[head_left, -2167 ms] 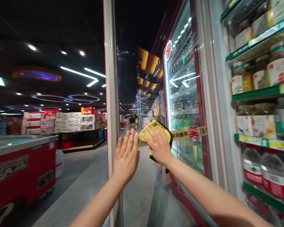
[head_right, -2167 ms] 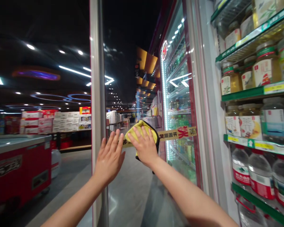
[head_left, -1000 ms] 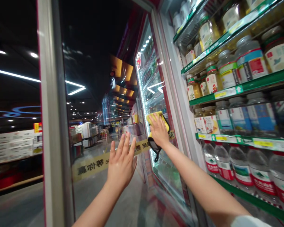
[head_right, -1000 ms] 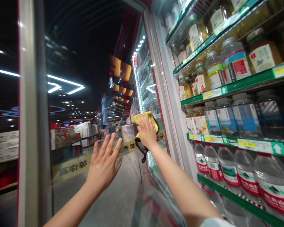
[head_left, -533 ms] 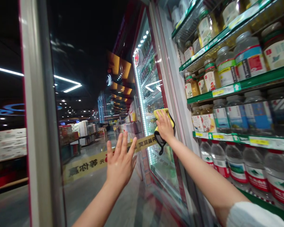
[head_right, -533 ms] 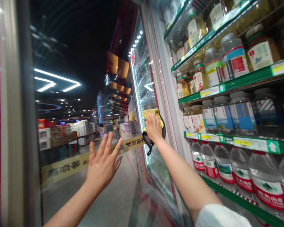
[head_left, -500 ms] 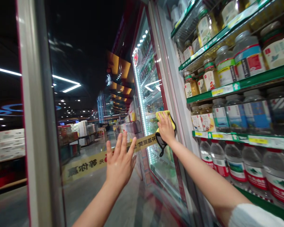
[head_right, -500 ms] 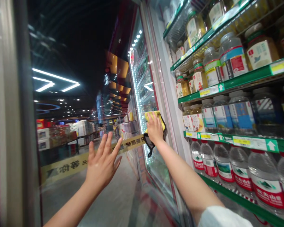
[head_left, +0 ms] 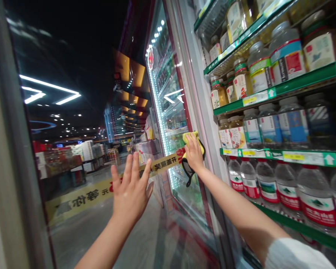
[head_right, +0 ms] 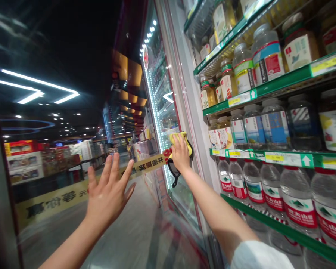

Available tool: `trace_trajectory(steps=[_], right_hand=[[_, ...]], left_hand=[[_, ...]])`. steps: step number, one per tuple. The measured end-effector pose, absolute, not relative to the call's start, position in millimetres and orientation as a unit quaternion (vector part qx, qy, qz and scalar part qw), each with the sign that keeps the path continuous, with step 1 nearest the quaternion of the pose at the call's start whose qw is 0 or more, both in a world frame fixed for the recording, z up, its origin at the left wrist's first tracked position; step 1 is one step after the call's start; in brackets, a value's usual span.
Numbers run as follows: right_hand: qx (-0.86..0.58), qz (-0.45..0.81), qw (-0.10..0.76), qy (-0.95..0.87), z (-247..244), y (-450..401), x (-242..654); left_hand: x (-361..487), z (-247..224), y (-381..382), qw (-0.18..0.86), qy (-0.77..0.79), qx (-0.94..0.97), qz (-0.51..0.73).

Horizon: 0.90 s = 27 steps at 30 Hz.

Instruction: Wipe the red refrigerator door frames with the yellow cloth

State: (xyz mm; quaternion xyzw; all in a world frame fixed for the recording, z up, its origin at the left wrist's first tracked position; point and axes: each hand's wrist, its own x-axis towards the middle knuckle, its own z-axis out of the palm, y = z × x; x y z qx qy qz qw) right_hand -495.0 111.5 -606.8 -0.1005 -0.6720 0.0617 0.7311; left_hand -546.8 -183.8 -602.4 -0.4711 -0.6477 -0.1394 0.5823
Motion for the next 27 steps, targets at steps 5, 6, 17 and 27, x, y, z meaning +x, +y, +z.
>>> trace_trajectory(steps=[5, 6, 17, 27], right_hand=[[-0.095, 0.027, 0.726, -0.680, -663.9, 119.1, -473.0], [-0.094, 0.015, 0.729, -0.678, -654.2, 122.1, -467.6], [-0.197, -0.012, 0.706, -0.680, -614.2, 146.5, -483.1], [-0.164, 0.009, 0.704, -0.691, -585.6, 157.2, -481.9]], left_hand=[[-548.1, -602.4, -182.9, 0.582, -0.647, -0.472, -0.141], [-548.5, -602.3, -183.0, 0.582, -0.646, -0.473, -0.143], [-547.4, -601.6, -183.7, 0.589, -0.640, -0.472, -0.145], [-540.6, -600.7, -186.8, 0.565, -0.654, -0.482, -0.145]])
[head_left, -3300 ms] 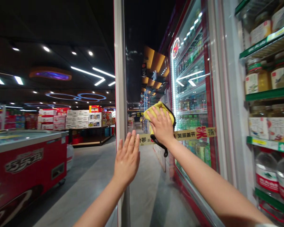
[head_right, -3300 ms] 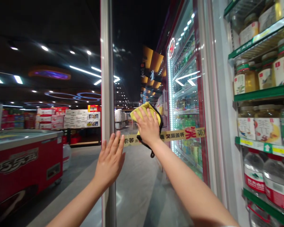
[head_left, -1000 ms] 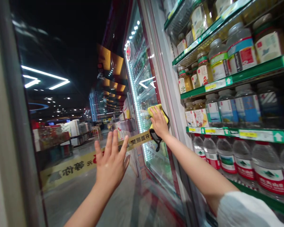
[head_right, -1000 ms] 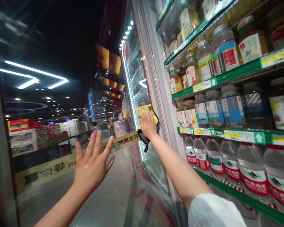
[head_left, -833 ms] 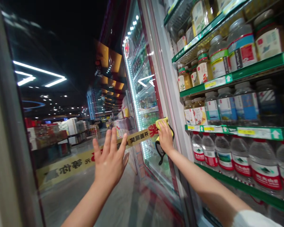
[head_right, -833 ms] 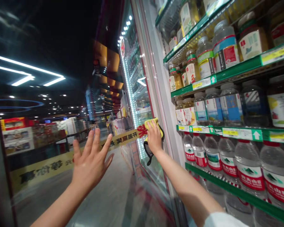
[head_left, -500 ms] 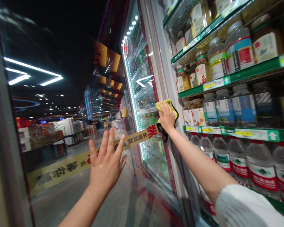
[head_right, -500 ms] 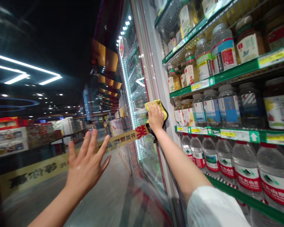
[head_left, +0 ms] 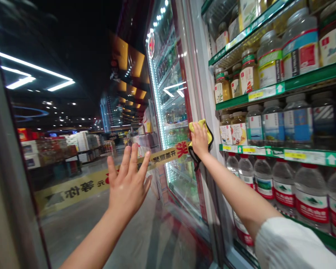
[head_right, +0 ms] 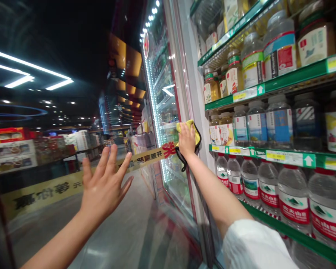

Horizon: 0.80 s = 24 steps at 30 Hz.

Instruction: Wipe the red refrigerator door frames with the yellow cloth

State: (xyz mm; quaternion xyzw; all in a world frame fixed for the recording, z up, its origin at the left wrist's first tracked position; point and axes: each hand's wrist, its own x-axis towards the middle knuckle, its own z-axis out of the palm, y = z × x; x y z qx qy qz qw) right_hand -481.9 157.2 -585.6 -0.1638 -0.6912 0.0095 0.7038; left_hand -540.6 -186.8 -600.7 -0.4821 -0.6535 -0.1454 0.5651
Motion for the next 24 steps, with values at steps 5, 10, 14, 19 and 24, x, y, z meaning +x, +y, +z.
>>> trace_trajectory(steps=[5, 10, 14, 19, 24], right_hand=[[-0.071, 0.029, 0.710, -0.700, -619.2, 117.9, -490.0], [0.015, 0.071, 0.703, -0.707, -657.0, 114.6, -481.1], [-0.080, 0.114, 0.760, -0.635, -598.1, 108.0, -492.7], [-0.019, 0.039, 0.738, -0.673, -609.0, 48.0, -509.9], [-0.017, 0.049, 0.726, -0.686, -649.5, 54.6, -500.7]], left_hand=[[-542.2, -601.5, -185.6, 0.567, -0.657, -0.477, -0.141], [-542.3, -602.0, -186.2, 0.563, -0.662, -0.476, -0.137], [-542.1, -602.7, -186.2, 0.564, -0.662, -0.477, -0.131], [-543.6, -600.7, -189.0, 0.569, -0.661, -0.474, -0.120], [-545.9, -602.6, -205.6, 0.561, -0.670, -0.480, -0.083]])
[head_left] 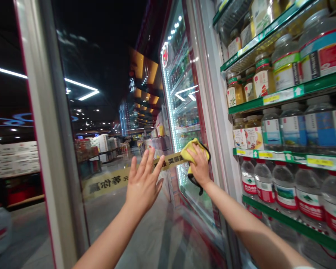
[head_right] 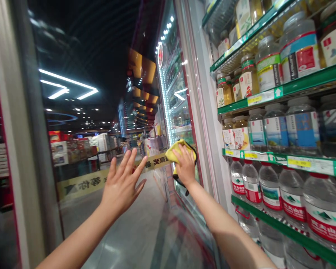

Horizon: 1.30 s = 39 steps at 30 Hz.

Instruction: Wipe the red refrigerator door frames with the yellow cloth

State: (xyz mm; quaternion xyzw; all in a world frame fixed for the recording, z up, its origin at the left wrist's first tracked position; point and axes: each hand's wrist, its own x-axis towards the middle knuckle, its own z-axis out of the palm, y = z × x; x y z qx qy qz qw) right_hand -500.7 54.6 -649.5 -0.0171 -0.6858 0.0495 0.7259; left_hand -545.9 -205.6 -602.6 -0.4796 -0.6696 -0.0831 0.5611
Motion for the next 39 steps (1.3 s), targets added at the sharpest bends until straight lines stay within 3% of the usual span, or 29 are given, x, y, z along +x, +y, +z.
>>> trace_trajectory(steps=[5, 10, 13, 17, 20, 27, 33, 36, 39], right_hand=[[-0.153, 0.097, 0.769, -0.613, -606.8, 33.7, -517.1], [-0.001, -0.028, 0.694, -0.719, -642.1, -5.0, -512.1], [0.023, -0.019, 0.691, -0.722, -659.9, 9.7, -503.6], [-0.077, 0.098, 0.765, -0.632, -616.0, 7.6, -517.6], [-0.063, 0.092, 0.762, -0.638, -585.5, -32.4, -531.1], [0.105, -0.012, 0.697, -0.709, -642.1, -60.6, -515.9], [0.005, 0.089, 0.749, -0.656, -595.9, -88.3, -537.5], [0.049, 0.042, 0.715, -0.696, -591.1, -134.3, -546.3], [0.140, -0.036, 0.674, -0.725, -616.0, -152.0, -540.0]], left_hand=[[-548.8, -614.4, -224.6, 0.570, -0.675, -0.463, -0.072], [-555.0, -623.2, -239.0, 0.582, -0.672, -0.453, -0.065], [-556.2, -626.4, -254.6, 0.585, -0.677, -0.442, -0.065], [-553.9, -627.9, -277.1, 0.591, -0.681, -0.428, -0.062], [-552.5, -628.4, -287.0, 0.588, -0.690, -0.417, -0.062], [-555.5, -640.7, -310.5, 0.586, -0.706, -0.392, -0.072], [-558.2, -648.3, -342.6, 0.580, -0.724, -0.363, -0.089], [-560.3, -651.5, -351.7, 0.580, -0.726, -0.359, -0.087], [-563.8, -659.1, -359.5, 0.580, -0.729, -0.354, -0.081]])
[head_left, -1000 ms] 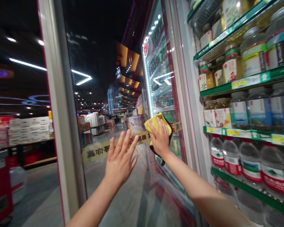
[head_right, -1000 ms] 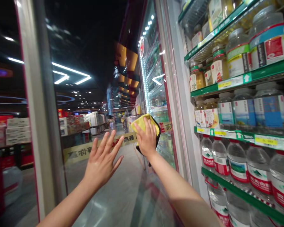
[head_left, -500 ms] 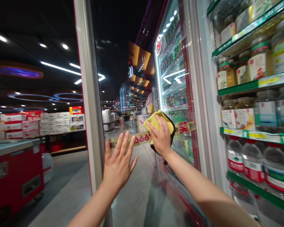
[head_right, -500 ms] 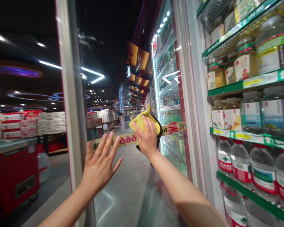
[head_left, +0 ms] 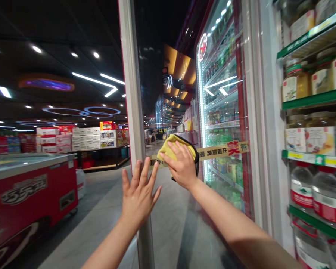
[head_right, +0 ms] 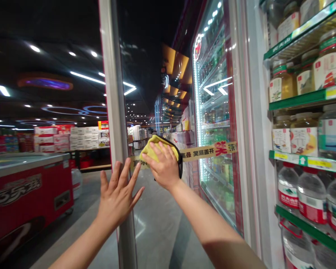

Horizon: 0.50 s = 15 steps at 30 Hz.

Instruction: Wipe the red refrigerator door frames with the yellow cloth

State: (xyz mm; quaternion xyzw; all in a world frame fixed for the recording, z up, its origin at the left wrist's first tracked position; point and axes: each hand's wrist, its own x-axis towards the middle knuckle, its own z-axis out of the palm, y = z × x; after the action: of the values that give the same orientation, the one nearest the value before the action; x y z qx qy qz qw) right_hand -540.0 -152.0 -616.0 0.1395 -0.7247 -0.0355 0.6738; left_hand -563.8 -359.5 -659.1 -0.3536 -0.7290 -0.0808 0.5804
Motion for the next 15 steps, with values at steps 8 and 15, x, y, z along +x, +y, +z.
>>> trace_trajectory(steps=[8, 15], right_hand=[[0.092, 0.041, 0.715, -0.692, -595.6, -152.6, -549.3], [0.279, -0.059, 0.601, -0.747, -625.8, -168.9, -551.2]], left_hand=[[-573.3, -677.5, -376.4, 0.593, -0.731, -0.334, -0.045], [-585.9, -689.2, -378.4, 0.581, -0.749, -0.315, -0.037]])
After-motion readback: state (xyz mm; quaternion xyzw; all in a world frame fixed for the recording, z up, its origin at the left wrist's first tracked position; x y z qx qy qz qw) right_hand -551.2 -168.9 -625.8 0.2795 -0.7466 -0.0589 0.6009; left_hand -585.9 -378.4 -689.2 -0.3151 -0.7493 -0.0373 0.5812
